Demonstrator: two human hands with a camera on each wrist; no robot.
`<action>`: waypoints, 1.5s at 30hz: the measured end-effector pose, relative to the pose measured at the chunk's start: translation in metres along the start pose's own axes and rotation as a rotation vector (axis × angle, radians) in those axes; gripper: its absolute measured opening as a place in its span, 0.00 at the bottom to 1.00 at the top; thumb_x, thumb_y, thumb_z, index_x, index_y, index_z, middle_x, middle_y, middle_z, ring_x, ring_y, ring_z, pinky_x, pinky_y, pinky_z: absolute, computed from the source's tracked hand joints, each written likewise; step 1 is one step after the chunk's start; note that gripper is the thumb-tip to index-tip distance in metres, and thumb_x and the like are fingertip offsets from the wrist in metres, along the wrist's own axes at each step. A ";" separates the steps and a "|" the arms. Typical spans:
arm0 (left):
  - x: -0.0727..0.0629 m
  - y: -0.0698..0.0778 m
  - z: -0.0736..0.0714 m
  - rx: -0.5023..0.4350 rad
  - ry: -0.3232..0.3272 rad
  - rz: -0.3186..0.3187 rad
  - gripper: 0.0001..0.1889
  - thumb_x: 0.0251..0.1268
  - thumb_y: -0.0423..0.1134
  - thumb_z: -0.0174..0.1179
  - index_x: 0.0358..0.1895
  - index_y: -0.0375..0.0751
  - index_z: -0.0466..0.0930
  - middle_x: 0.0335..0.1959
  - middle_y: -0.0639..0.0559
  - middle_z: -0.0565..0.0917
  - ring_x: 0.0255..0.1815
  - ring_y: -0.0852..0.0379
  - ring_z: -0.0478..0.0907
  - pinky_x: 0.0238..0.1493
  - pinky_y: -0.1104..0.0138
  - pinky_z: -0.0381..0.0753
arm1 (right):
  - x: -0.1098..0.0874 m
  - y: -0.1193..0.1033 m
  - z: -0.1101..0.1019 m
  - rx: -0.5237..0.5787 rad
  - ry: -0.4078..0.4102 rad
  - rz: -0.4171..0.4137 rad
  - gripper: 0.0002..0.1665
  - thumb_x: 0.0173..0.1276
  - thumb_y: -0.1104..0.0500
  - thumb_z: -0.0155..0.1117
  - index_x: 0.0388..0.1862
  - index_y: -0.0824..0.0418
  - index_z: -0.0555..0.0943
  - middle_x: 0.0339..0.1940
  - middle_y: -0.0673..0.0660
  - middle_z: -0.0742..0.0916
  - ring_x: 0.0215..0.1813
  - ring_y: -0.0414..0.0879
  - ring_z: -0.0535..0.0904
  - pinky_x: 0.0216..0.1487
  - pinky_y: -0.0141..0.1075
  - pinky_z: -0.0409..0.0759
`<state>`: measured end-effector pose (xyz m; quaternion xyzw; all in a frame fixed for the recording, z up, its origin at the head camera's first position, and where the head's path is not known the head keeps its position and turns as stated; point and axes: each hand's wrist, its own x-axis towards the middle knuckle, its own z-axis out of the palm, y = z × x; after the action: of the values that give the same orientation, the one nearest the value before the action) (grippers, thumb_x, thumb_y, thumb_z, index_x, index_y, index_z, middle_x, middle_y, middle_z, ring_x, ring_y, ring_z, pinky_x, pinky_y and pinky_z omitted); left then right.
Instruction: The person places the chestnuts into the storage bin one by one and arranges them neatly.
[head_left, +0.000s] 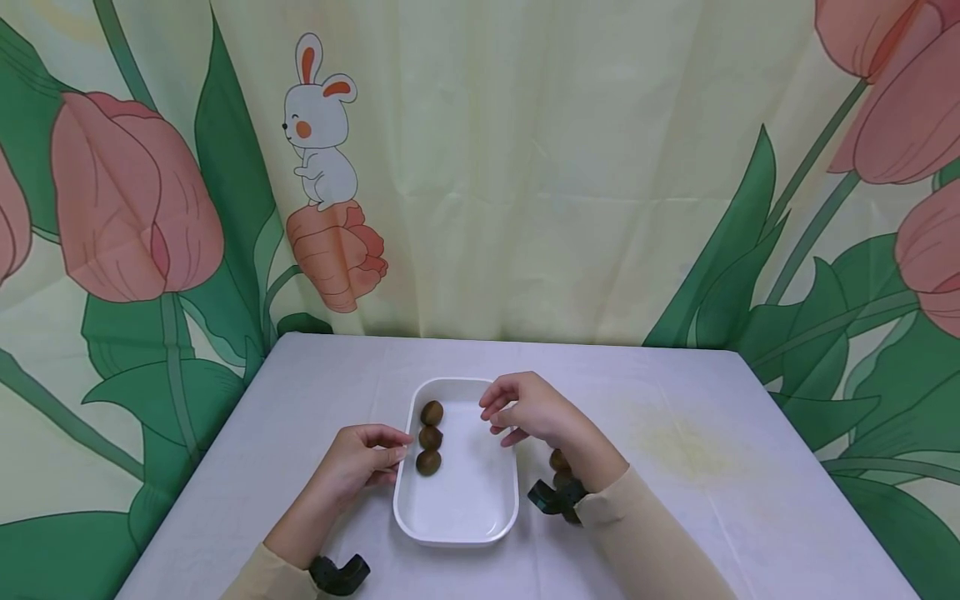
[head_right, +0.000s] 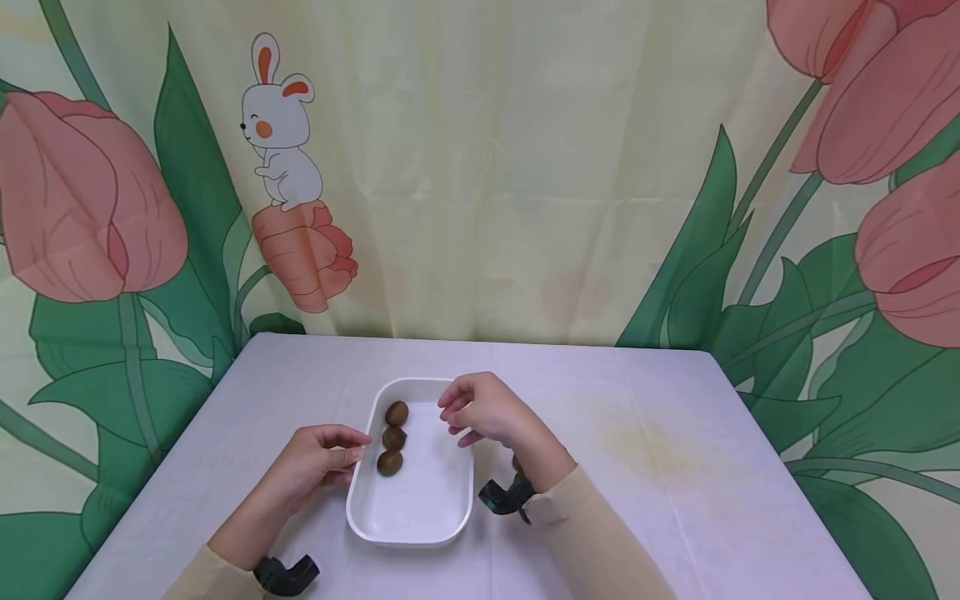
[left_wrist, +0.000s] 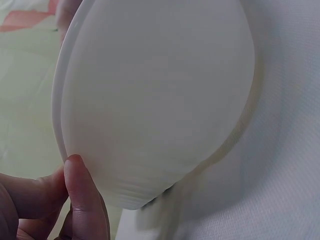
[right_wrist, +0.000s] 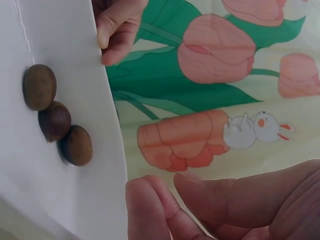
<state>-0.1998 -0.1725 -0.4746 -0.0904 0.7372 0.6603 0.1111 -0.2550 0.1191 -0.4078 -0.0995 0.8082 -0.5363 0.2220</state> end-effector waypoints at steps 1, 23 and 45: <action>0.000 0.000 0.000 0.000 0.002 0.000 0.11 0.67 0.26 0.71 0.51 0.30 0.90 0.36 0.48 0.89 0.23 0.60 0.82 0.27 0.70 0.86 | -0.001 0.001 -0.001 0.004 0.003 -0.001 0.12 0.69 0.73 0.67 0.48 0.64 0.86 0.45 0.66 0.90 0.42 0.59 0.90 0.36 0.43 0.93; -0.001 0.001 0.002 0.007 0.027 -0.006 0.09 0.67 0.25 0.71 0.48 0.33 0.91 0.34 0.47 0.89 0.22 0.59 0.82 0.26 0.69 0.86 | -0.023 0.023 -0.040 -0.048 0.078 -0.009 0.14 0.69 0.69 0.69 0.53 0.68 0.85 0.48 0.68 0.91 0.41 0.52 0.88 0.39 0.44 0.92; 0.000 0.000 0.001 0.011 0.028 -0.008 0.09 0.67 0.26 0.72 0.48 0.33 0.91 0.35 0.47 0.89 0.23 0.59 0.82 0.27 0.69 0.86 | -0.047 0.057 -0.076 -0.161 0.144 0.045 0.15 0.70 0.69 0.68 0.55 0.70 0.83 0.47 0.69 0.90 0.43 0.54 0.86 0.34 0.41 0.83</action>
<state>-0.1998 -0.1712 -0.4749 -0.1020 0.7419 0.6545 0.1039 -0.2450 0.2233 -0.4234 -0.0603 0.8646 -0.4702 0.1665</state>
